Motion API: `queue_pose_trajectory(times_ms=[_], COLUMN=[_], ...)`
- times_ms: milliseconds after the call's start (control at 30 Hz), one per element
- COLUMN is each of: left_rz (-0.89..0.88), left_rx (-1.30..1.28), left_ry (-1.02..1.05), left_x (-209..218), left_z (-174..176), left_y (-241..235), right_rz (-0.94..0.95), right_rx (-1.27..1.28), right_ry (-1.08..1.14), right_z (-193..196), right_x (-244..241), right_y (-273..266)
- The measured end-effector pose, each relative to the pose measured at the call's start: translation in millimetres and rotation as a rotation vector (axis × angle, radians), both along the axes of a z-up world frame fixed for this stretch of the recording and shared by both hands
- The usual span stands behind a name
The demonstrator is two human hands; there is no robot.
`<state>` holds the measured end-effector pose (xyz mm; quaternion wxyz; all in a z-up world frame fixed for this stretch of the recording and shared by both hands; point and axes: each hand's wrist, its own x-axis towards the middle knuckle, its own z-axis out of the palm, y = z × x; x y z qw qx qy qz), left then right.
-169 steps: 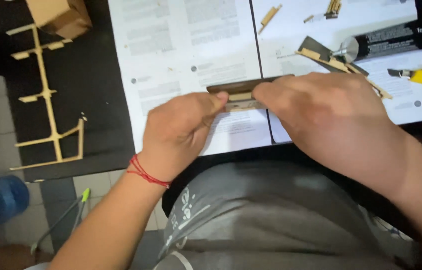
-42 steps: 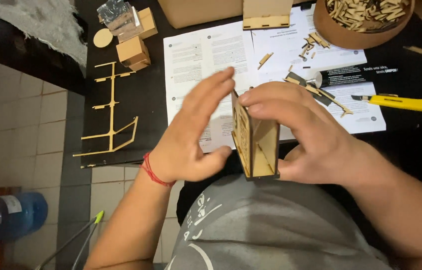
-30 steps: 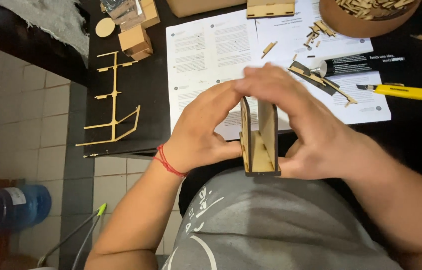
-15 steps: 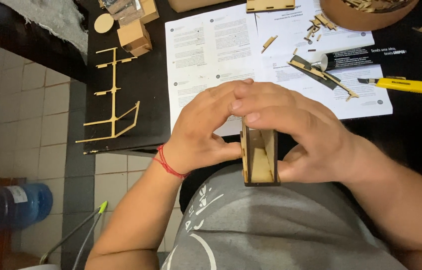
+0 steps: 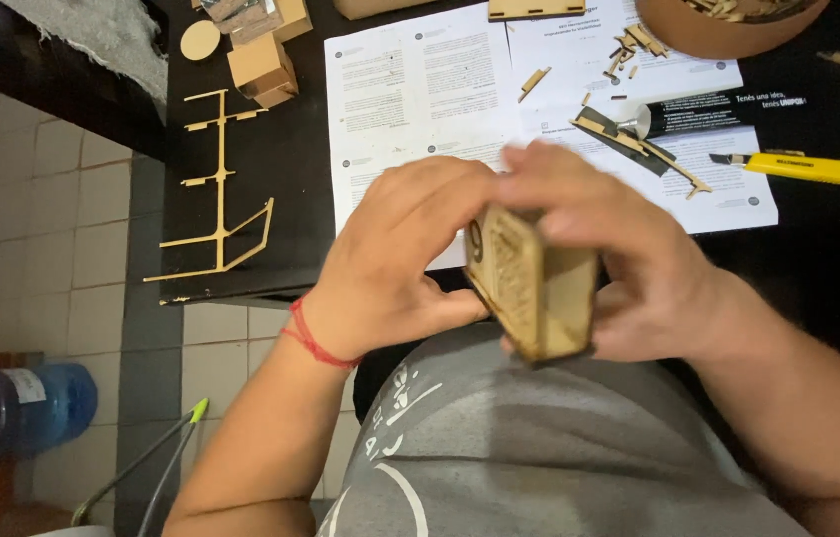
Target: The person assembles a wooden model by fitting laser-cut pieces together. They insert a side panel into a base, then select small wooden letters and numbers from a bowl and place them on the instruction sheet. The person uses a small stick to apply glue to a wooden piece and attaches it to the model.
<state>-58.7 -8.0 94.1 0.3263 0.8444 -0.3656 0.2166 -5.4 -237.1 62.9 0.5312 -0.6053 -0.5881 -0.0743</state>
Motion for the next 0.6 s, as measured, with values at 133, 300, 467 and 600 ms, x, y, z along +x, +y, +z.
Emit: queue_pose_trajectory(times_ms=[133,300,467,600], left_rz=[0.184,0.252,0.150,-0.004], left_rx=[0.210,0.303,0.054,-0.034], left_ry=[-0.063,-0.273,-0.293,-0.056], left_x=[-12.8,-20.3,-9.0,-0.2], left_z=[14.8,30.8,18.9,17.6], left_y=[3.2,1.4,7.7,6.6], right_rz=[-0.381,-0.360,-0.237,-0.212], right_rx=[-0.195,-0.234,-0.060,-0.072], right_ry=[-0.191,-0.145,-0.134,-0.073], right_z=[17.4,25.1,15.7,15.9], right_x=[1.0,5.2,13.6,15.4], right_y=[-9.8,-15.2,-18.8,-13.4])
